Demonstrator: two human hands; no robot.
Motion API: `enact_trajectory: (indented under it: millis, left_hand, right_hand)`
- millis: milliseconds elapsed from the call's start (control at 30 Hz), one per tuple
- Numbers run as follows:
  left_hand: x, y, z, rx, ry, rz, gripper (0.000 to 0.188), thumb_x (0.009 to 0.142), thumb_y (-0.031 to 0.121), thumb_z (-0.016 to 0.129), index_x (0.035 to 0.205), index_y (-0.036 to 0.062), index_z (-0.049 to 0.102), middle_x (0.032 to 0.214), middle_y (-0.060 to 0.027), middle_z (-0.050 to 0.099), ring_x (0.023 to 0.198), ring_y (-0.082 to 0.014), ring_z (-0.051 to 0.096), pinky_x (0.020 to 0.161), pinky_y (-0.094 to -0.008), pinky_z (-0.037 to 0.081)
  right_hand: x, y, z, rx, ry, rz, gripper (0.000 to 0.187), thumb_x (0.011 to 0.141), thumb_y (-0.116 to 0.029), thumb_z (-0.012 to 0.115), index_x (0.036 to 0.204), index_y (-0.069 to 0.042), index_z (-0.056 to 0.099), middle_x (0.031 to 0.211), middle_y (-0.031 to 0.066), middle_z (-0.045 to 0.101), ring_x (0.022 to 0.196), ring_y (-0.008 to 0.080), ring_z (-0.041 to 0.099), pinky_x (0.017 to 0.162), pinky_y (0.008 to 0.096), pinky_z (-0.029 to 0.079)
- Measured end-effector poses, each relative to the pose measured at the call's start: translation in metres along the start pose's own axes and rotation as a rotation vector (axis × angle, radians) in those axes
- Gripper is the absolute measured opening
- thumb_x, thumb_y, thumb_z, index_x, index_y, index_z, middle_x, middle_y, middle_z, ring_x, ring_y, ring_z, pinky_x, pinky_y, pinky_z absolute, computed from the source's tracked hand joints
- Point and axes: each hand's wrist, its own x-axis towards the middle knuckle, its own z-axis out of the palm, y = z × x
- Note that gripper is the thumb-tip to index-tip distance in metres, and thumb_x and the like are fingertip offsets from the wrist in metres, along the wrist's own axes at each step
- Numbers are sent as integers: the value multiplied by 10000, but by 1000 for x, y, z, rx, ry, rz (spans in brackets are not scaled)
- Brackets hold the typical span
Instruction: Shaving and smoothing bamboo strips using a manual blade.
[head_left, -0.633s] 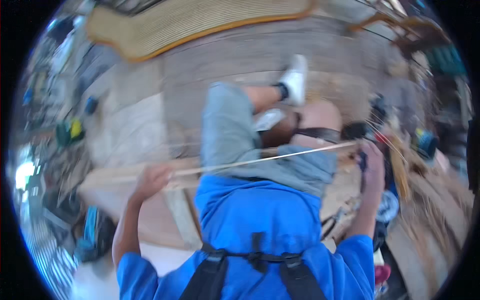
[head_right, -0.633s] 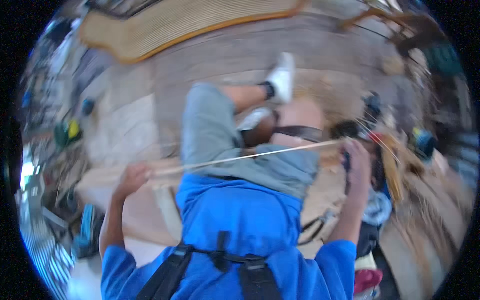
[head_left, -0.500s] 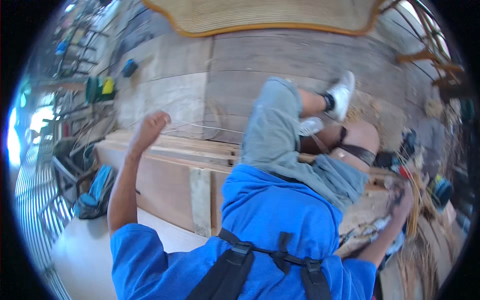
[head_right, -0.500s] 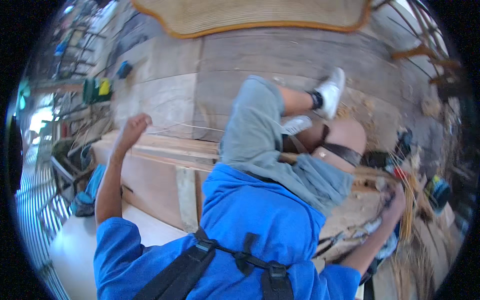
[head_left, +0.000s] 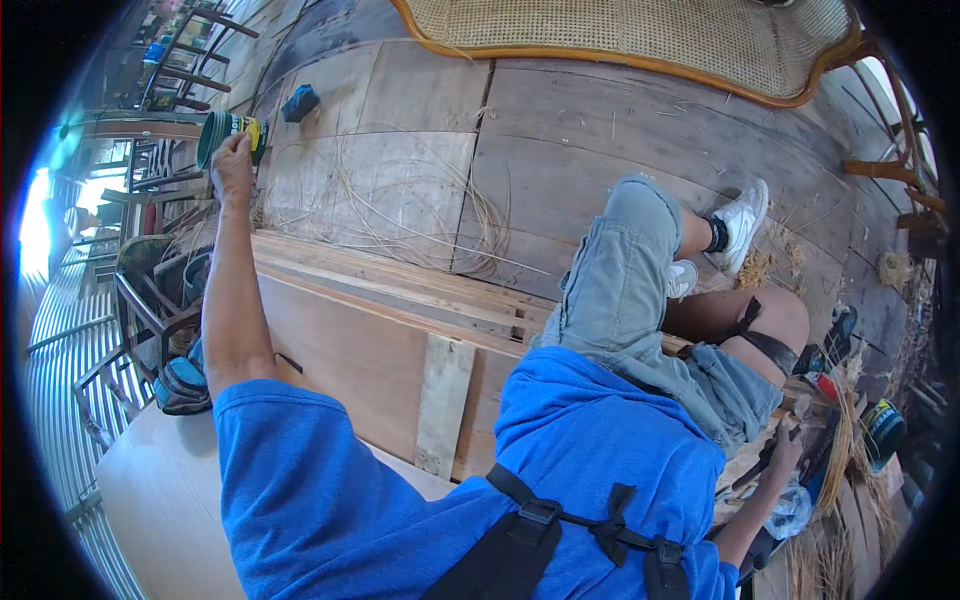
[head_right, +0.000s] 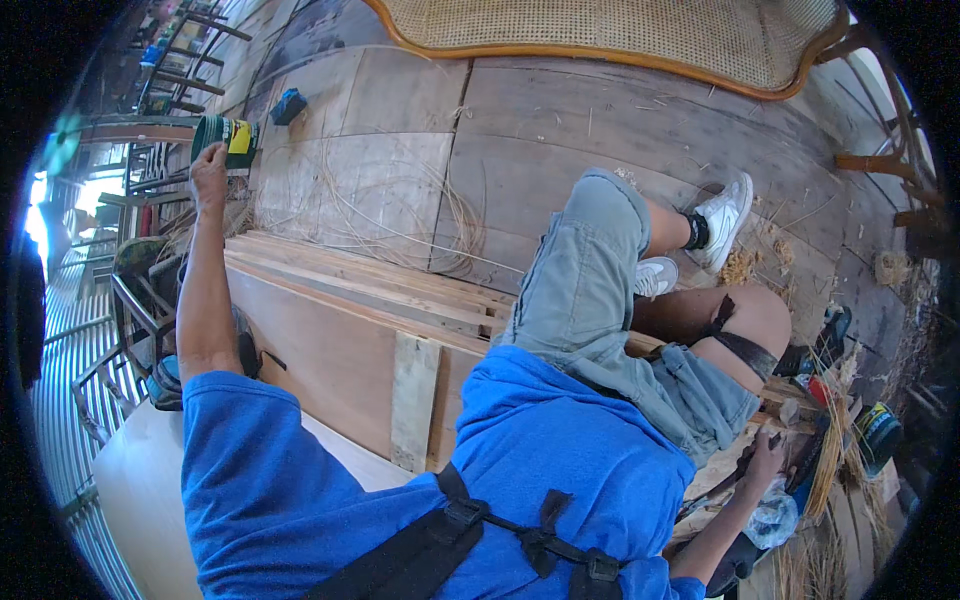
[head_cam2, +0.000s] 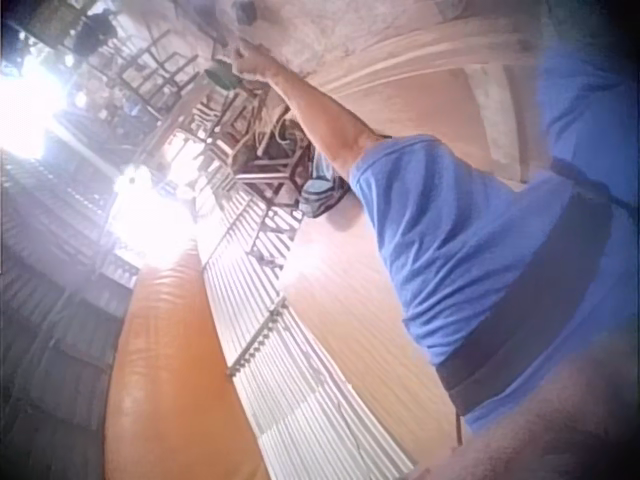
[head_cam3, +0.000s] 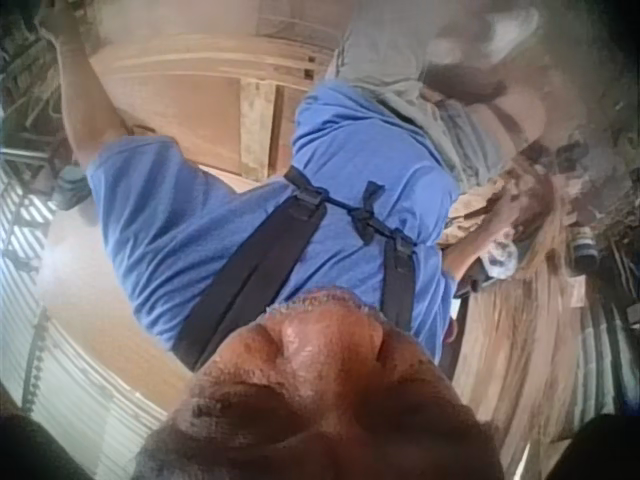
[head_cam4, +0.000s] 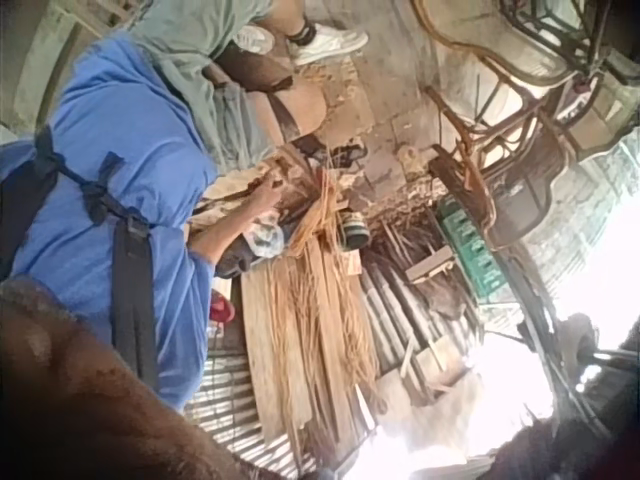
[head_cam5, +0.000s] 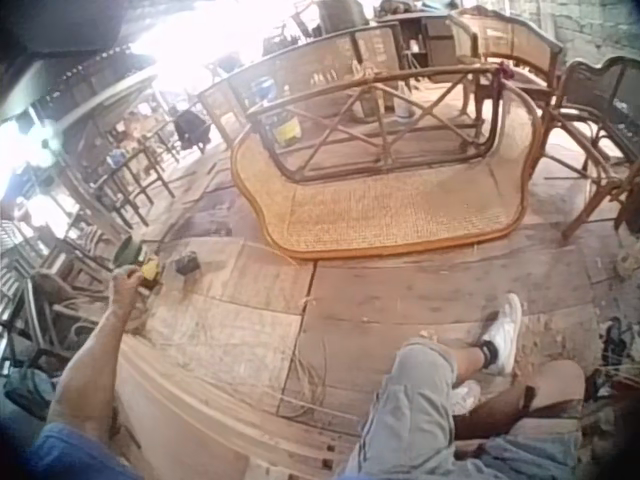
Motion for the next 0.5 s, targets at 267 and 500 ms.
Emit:
enact_trajectory:
  millis: [267,500]
  left_hand:
    - [-79,-83,92,493,61,-148,312,842,262,460,839,1,630,826,-217,629,737,-385,607,656,-453,469]
    - [-274,-40,260,572,-772,-67,211,845,140,457,891,25,628,899,-172,619,868,-325,615,735,-412,503]
  right_hand:
    - [-31,37,3,-37,-40,215,167,841,-216,571,792,-95,468,519,-20,409,377,98,400,343,243,297]
    - [-27,72,5,-194,-363,-112,439,807,-269,468,1109,39,550,899,126,629,829,184,572,748,301,439]
